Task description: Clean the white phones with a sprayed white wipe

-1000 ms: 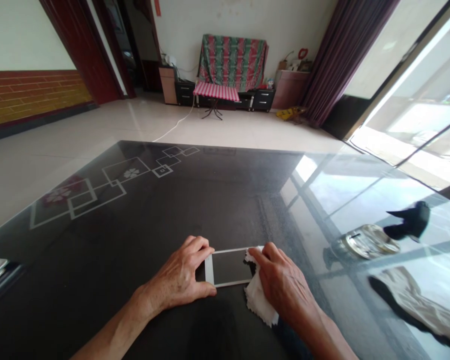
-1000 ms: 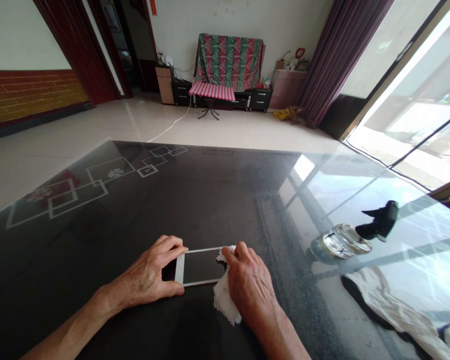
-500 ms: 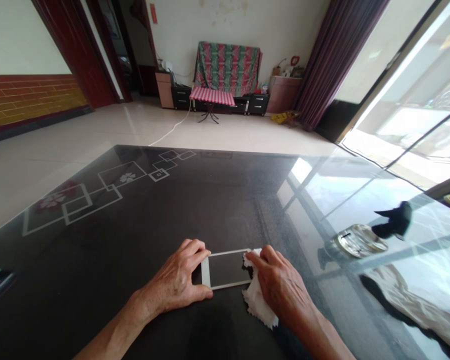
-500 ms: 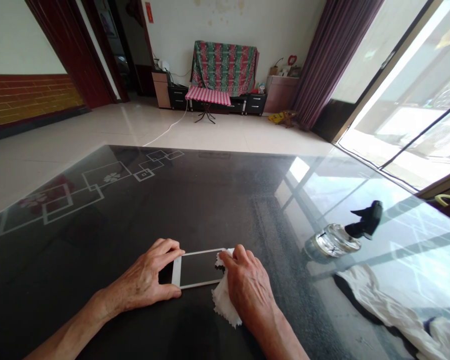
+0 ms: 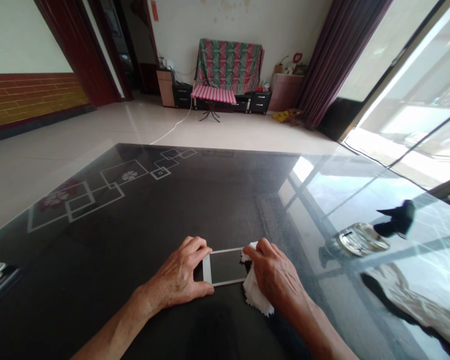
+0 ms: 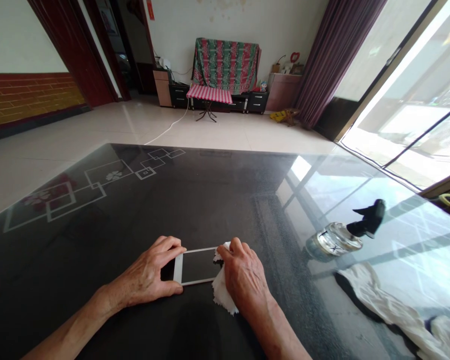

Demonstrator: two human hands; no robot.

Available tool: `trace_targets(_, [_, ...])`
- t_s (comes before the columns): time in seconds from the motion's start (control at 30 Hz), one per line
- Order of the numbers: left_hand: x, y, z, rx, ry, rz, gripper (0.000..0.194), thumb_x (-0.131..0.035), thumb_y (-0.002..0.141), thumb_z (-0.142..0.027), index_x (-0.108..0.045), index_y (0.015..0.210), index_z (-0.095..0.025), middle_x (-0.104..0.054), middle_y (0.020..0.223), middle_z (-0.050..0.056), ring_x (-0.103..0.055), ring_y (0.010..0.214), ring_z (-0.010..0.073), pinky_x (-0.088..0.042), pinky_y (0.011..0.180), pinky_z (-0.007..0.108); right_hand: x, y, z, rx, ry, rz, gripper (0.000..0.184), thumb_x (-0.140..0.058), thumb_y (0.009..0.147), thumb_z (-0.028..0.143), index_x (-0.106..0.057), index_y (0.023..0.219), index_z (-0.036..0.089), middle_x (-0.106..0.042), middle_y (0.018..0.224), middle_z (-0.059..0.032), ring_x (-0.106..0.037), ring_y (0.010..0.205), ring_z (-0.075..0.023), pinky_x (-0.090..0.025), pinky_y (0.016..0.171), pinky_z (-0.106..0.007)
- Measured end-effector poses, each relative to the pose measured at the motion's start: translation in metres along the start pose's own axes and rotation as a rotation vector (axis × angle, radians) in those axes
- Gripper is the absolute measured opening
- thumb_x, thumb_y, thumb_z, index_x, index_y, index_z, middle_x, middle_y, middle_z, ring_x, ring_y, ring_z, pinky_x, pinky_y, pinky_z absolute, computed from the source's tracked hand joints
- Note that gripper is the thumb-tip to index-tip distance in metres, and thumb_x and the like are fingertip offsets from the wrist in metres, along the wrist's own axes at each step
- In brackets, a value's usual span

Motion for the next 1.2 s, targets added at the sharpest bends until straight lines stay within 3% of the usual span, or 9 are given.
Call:
trace_targets(0.23, [0.001, 0.000, -0.001, -0.007, -0.009, -0.004, 0.053, -0.079, 0.060, -0.025, -0.058, 0.109, -0.021, -0.053, 0.105, 0.005, -0.050, 0.098, 0.0239, -0.048, 0.083, 0.036, -0.001, -0.003, -0.010, 0.012, 0.007, 0.003, 0.037, -0.039, 0.091, 0.008, -0.064, 0.109, 0.028, -0.052, 0.090, -0.0040, -0.053, 0.080, -0.0157, -0.037, 0.071, -0.026])
trace_targets(0.43, [0.001, 0.000, 0.000, -0.005, 0.000, -0.005, 0.054, -0.080, 0.059, -0.026, -0.058, 0.108, -0.021, -0.053, 0.106, 0.005, -0.049, 0.097, 0.0240, -0.048, 0.083, 0.037, 0.001, 0.005, 0.007, 0.031, -0.034, -0.001, 0.027, -0.046, 0.087, 0.009, -0.065, 0.096, 0.027, -0.052, 0.091, -0.0036, -0.050, 0.077, -0.0160, -0.035, 0.070, -0.027])
trace_targets(0.7, [0.001, 0.000, 0.000, -0.017, -0.020, -0.025, 0.054, -0.080, 0.060, -0.029, -0.059, 0.109, -0.022, -0.054, 0.106, 0.005, -0.050, 0.096, 0.0232, -0.048, 0.084, 0.037, 0.006, 0.000, -0.003, 0.012, -0.048, -0.010, 0.031, -0.045, 0.088, 0.009, -0.065, 0.103, 0.028, -0.053, 0.091, -0.0036, -0.051, 0.080, -0.0167, -0.034, 0.071, -0.027])
trace_targets(1.2, [0.003, 0.000, 0.001, -0.014, -0.061, -0.058, 0.054, -0.084, 0.055, -0.030, -0.061, 0.103, -0.021, -0.051, 0.109, 0.004, -0.049, 0.100, 0.0233, -0.048, 0.086, 0.036, 0.000, 0.005, 0.041, 0.062, -0.054, -0.044, 0.028, -0.048, 0.085, 0.007, -0.065, 0.096, 0.025, -0.055, 0.093, -0.0045, -0.050, 0.081, -0.0185, -0.033, 0.070, -0.030])
Point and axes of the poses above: each hand's wrist, its own y-axis towards the middle knuckle, its own x-axis out of the back of the hand, z = x × y, the point moved 4 cm from there along y, towards the middle knuckle
